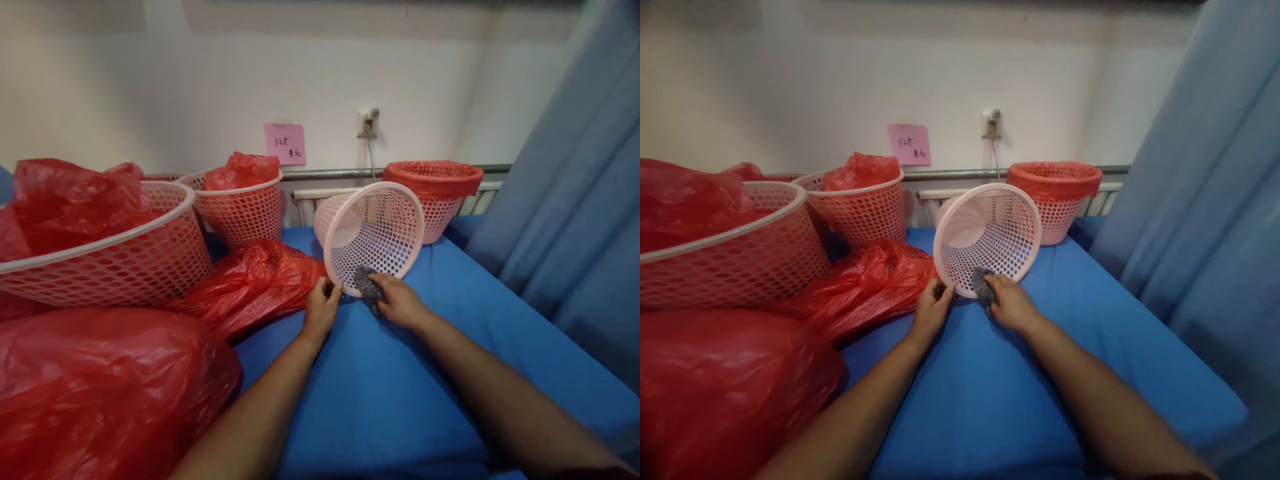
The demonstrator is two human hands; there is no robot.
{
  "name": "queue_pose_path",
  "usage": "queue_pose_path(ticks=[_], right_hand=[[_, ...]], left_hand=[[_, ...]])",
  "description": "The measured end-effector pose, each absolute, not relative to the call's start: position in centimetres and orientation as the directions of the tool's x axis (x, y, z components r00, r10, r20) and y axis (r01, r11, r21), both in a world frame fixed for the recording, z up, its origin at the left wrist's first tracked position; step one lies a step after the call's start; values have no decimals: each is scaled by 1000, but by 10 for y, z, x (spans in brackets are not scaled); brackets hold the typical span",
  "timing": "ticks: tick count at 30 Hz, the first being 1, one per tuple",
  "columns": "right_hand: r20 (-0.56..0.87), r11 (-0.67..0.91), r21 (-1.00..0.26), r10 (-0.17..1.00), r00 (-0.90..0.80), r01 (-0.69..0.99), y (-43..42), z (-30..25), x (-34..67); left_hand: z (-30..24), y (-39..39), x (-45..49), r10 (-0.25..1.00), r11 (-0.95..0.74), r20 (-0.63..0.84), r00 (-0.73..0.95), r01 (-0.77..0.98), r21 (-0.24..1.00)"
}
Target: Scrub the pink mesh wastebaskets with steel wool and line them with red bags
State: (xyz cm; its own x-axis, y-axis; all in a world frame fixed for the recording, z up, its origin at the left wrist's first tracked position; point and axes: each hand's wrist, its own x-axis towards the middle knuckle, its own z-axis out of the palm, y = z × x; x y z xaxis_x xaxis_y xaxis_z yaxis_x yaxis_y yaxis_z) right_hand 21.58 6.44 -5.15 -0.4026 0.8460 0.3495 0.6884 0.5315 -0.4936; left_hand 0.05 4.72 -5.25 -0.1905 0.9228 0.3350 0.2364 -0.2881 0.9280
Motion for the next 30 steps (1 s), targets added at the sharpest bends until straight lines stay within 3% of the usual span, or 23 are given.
queue_pose_path(ticks=[3,5,9,12,16,19,21,24,26,28,30], right_hand=[[393,667,-513,742,-543,540,56,-54,196],[351,651,-477,757,-550,591,58,-52,200],[295,384,-379,912,-284,842,75,-44,238],[300,254,-348,942,-149,903,81,-43,251],[295,521,-492,854,-429,697,68,-52,218],[347,611,-589,782,-517,529,62,-57,199],[316,568,-559,819,-478,604,67,-56,207],[282,352,-461,929,-241,815,82,-48,241],[300,232,-440,949,-101,868,90,-43,259],[291,237,-433,950,-114,869,90,-42,261],[261,351,-436,931,-256,829,83,-44,247]], left_hand=[[-59,48,4,947,-270,299,-120,212,939],[-59,50,0,946,-263,295,-137,210,942],[-52,52,-11,920,-277,328,-214,234,932],[-50,50,-7,914,-299,349,-209,235,925],[-57,48,6,939,-297,325,-109,213,931],[-60,48,6,953,-280,298,-54,218,935],[-58,48,1,949,-280,306,-81,235,931],[-50,48,-7,930,-290,336,-148,265,920],[-47,48,-7,919,-298,353,-173,280,913],[-47,48,-4,916,-308,363,-170,279,909],[-52,47,2,923,-314,359,-139,266,911]])
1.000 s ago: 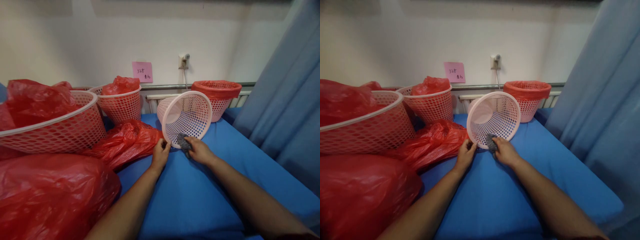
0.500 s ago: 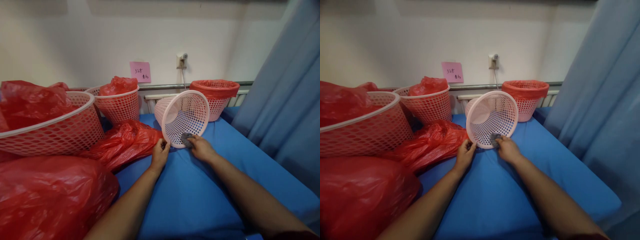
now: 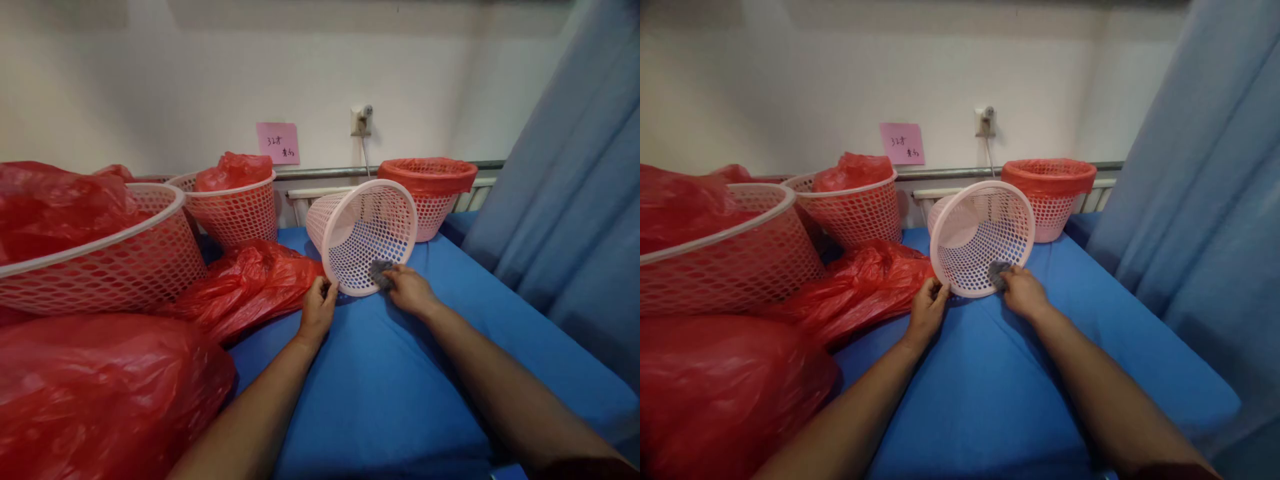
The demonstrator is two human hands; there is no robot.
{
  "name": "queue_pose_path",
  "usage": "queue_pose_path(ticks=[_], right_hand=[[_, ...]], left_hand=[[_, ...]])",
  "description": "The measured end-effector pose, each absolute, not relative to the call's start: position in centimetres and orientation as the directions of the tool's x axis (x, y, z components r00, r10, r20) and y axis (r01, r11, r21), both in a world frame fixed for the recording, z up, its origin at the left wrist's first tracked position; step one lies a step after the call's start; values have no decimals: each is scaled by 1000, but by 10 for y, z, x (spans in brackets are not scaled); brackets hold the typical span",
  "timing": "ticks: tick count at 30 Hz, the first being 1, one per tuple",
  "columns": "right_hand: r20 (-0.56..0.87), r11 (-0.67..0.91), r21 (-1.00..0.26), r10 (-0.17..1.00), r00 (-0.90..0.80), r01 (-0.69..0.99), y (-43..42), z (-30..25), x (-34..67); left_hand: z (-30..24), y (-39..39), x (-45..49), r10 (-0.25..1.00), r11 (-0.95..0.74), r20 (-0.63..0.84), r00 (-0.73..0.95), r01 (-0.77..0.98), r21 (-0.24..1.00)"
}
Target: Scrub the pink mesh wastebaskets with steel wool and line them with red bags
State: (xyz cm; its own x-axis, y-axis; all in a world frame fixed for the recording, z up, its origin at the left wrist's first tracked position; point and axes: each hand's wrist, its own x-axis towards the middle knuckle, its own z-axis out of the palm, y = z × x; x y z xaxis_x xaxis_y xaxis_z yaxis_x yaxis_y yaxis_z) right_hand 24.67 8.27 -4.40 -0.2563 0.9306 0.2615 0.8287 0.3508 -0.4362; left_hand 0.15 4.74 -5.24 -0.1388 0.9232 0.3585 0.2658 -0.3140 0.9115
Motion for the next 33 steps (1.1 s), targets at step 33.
queue_pose_path(ticks=[33], right_hand=[[245,603,-544,779,-577,583,62,-39,212]], left_hand=[[-48,47,0,898,-349,396,-192,239,906]])
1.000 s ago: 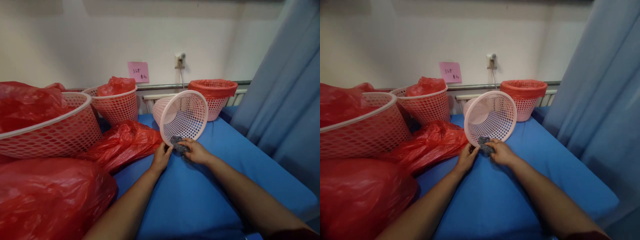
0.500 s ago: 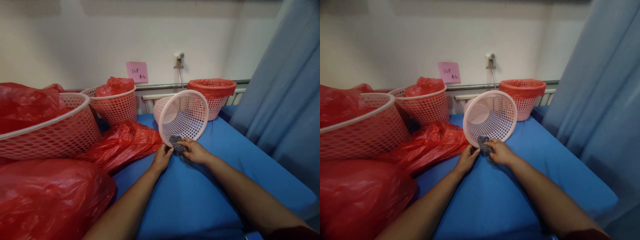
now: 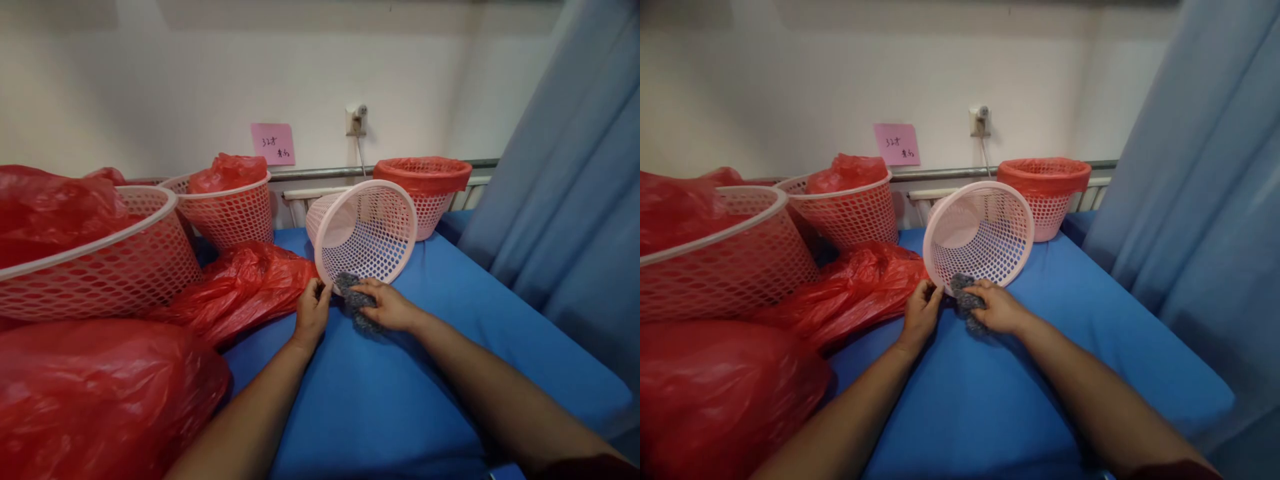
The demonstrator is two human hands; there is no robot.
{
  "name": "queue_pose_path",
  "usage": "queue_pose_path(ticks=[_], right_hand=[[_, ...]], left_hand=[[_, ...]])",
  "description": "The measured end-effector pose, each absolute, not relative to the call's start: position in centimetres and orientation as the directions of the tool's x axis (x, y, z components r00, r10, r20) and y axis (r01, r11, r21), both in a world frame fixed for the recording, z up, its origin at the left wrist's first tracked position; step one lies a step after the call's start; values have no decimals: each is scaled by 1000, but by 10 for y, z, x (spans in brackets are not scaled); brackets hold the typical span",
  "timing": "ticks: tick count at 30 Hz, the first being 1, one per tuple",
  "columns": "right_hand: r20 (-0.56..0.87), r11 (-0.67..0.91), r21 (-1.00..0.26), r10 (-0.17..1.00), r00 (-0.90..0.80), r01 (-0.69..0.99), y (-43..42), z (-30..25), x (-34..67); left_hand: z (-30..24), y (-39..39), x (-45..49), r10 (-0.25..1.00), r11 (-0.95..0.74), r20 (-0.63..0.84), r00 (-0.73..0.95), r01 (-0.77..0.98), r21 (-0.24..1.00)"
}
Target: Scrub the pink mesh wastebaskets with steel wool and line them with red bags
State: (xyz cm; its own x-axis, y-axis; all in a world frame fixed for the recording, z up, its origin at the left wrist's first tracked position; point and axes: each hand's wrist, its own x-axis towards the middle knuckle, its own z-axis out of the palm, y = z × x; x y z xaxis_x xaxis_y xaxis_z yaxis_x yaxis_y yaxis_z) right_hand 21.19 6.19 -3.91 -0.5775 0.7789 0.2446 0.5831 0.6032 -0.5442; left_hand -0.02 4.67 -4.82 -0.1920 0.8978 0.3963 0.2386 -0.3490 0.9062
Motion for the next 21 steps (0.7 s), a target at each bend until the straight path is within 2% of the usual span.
queue_pose_path(ticks=[1,3,6,8,11,14,16,18,21], right_hand=[[251,623,-560,756,-604,546,60,-40,208],[214,589,-516,792,-572,622,62,-39,212],[187,367,-392,930,-318,844,76,-33,238],[196,276,-372,957,-216,886,82,-31,252],[173,354,-378,935,-311,855,80,-33,248],[203,532,-474,842,-500,702,69,-39,224],[226,595,-504,791,-568,627,65,-42,214],[203,569,-459,815,-543,682,67,-42,217],[180,394,-366,919,-351,843,78,-37,238]], left_hand=[[-47,47,-3,889,-354,405,-212,241,904],[-44,49,-12,866,-363,424,-266,247,898],[-39,52,-20,845,-376,439,-306,244,894],[-39,52,-17,855,-380,435,-284,230,896],[-47,50,-3,893,-365,402,-202,196,910],[-60,48,9,938,-320,337,-84,171,932],[-65,50,10,951,-293,305,-51,168,941],[-64,52,4,951,-283,300,-81,170,944],[-53,54,-8,924,-304,336,-184,181,935]])
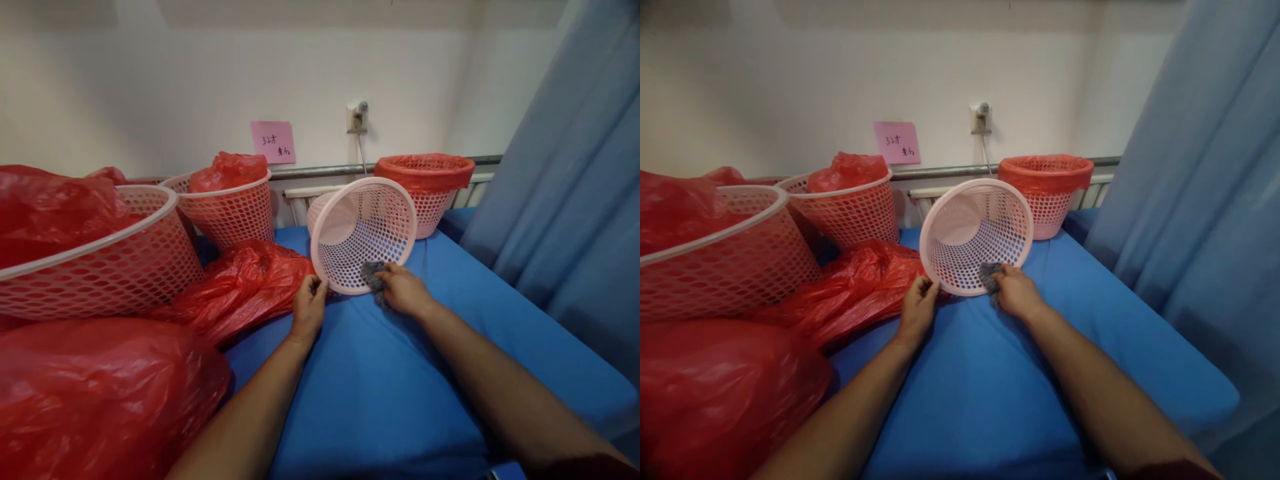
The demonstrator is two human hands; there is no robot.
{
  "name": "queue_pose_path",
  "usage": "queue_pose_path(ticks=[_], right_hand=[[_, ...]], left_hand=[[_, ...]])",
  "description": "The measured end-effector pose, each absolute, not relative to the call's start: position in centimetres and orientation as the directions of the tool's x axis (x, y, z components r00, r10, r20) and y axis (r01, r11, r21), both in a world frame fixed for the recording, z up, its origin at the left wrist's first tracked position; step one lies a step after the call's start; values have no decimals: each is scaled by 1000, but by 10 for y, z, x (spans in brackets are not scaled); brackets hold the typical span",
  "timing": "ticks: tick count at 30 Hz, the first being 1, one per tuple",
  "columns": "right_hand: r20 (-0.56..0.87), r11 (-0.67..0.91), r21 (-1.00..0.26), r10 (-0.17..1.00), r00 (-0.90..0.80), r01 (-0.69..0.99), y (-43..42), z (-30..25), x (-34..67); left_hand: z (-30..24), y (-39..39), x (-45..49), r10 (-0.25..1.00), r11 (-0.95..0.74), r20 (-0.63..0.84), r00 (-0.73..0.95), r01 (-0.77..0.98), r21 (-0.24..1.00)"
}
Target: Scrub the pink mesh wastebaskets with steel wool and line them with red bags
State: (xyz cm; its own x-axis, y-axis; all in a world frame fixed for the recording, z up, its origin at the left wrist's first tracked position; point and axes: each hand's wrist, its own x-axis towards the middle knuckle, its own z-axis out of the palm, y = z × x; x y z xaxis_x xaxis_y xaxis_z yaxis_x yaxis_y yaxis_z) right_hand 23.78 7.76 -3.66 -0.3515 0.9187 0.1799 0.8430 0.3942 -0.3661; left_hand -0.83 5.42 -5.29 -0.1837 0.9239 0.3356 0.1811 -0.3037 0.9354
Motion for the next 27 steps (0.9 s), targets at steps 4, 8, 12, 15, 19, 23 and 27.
queue_pose_path(ticks=[4,8,12,15,19,23,27], right_hand=[[178,257,-304,961,-210,917,83,-31,252],[146,486,-340,873,-465,805,66,-33,233],[183,647,-386,752,-633,658,57,-37,223],[178,556,-317,831,-527,769,67,-37,233],[154,306,-202,948,-278,930,77,-34,247],[174,526,-290,850,-496,799,62,-34,232],[219,673,-428,725,-653,603,47,-36,212]], left_hand=[[-40,51,-12,898,-342,380,-222,191,920],[-48,46,1,927,-328,354,-128,185,926],[-58,47,8,953,-295,304,-20,186,937],[-53,49,0,940,-307,329,-93,196,931],[-42,50,-11,899,-334,375,-226,200,921],[-47,48,-3,921,-313,343,-185,172,934],[-59,48,7,960,-258,271,-73,155,954]])
